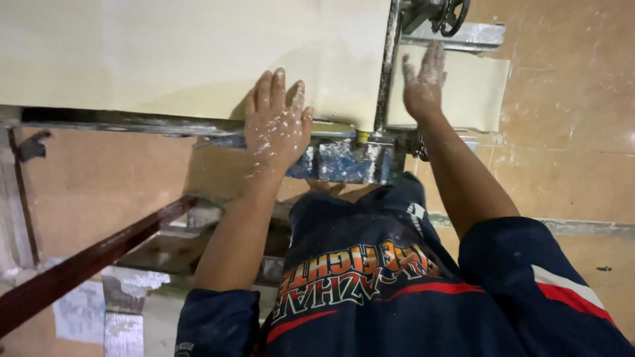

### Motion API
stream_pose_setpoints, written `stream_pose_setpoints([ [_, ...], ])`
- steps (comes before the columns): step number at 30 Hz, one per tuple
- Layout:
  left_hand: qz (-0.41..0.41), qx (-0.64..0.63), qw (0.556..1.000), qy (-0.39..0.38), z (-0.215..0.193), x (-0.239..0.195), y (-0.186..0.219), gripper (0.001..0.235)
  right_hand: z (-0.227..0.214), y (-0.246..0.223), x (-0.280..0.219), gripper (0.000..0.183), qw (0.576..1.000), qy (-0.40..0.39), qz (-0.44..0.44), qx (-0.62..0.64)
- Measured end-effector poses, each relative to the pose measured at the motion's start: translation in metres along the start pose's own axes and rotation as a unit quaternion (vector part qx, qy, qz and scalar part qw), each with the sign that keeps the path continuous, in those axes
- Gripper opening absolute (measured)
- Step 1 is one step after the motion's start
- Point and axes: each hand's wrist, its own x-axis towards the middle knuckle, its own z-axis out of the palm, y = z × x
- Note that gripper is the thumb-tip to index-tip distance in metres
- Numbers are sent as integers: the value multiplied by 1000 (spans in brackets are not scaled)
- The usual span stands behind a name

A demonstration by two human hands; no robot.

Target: The person repeatedly feeds a large sheet of dough through a mechanical roller machine. They guide the dough with both hands, folding it over the rollers and pulling it through to flatten it, repeating this process continuously.

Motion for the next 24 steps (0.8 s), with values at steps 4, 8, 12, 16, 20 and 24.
stream_pose_setpoints([
  [4, -49, 19, 992, -114, -4, 13, 9, 60, -14, 83, 44, 75, 999, -26, 5, 18],
  [8, -93, 44, 990, -99, -23, 23, 31, 60, -8, 173, 98, 66, 996, -62, -45, 41],
  [12, -3, 103, 984, 147, -13, 40, 29, 96, 37, 270, 155, 45, 980, -105, -66, 156],
  [16, -45, -187, 965, 178, 4, 15, 33, 65, 51, 259, 153, 49, 983, -157, -49, 85],
  [20, -22, 124, 992, 26, -9, 33, 26, 43, 71, 204, 157, 41, 964, -251, 9, 90],
  [24, -100, 55, 993, -29, -18, 18, 33, 55, 132, 194, 161, 42, 944, -299, -1, 143],
])
